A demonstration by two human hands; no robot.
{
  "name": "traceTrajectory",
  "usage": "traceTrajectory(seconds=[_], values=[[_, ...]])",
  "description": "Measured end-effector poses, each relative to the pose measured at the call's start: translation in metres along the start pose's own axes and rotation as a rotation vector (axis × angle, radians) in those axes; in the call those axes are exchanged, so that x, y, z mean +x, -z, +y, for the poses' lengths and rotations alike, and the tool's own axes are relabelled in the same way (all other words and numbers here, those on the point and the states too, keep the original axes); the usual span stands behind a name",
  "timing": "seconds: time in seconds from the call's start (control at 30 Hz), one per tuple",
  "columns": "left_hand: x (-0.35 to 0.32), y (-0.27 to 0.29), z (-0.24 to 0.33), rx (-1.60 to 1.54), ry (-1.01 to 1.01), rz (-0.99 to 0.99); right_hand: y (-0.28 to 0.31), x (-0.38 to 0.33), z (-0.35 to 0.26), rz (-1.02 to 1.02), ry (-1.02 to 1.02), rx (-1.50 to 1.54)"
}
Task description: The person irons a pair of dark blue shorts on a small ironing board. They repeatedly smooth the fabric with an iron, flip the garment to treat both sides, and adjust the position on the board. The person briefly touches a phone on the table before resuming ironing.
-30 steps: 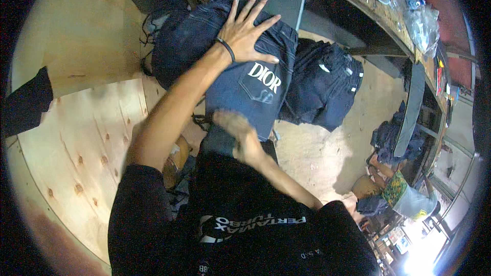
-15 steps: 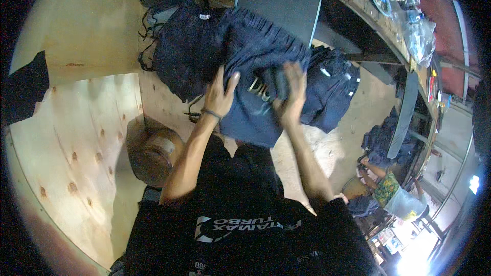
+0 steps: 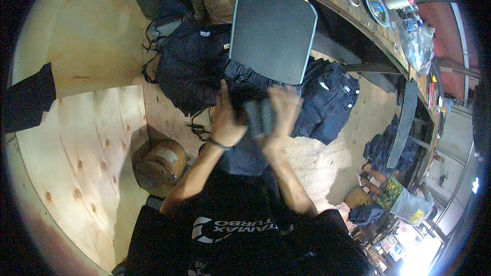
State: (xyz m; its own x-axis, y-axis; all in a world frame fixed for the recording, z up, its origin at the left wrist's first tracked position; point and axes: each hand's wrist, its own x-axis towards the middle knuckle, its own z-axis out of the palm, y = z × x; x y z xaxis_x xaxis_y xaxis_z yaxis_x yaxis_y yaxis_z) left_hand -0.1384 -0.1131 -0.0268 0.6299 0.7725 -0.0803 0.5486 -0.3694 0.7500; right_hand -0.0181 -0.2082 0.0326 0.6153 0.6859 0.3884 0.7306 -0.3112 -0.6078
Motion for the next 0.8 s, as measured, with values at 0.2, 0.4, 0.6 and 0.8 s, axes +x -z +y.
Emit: traceTrajectory(seconds=[0.2,0.4,0.6,0.8], values=[[0.111,0.008,0.007,-0.373,0.263,-0.111,-0.031,0.066,0.047,-0.154,-0.112,-0.314],[0.178,0.009,0.009,-0.1,-0.107,0.418,-0.061,0.134,0.074,-0.043,-0.008,-0.204],[0.131,0.037,0.075,0.483,-0.299,-0.286,-0.012,0.106,0.107,0.048,0.023,-0.315],[0.199,0.026,0.068,0.252,-0.19,-0.939,-0.021,0.094,0.123,0.076,-0.058,-0.108]])
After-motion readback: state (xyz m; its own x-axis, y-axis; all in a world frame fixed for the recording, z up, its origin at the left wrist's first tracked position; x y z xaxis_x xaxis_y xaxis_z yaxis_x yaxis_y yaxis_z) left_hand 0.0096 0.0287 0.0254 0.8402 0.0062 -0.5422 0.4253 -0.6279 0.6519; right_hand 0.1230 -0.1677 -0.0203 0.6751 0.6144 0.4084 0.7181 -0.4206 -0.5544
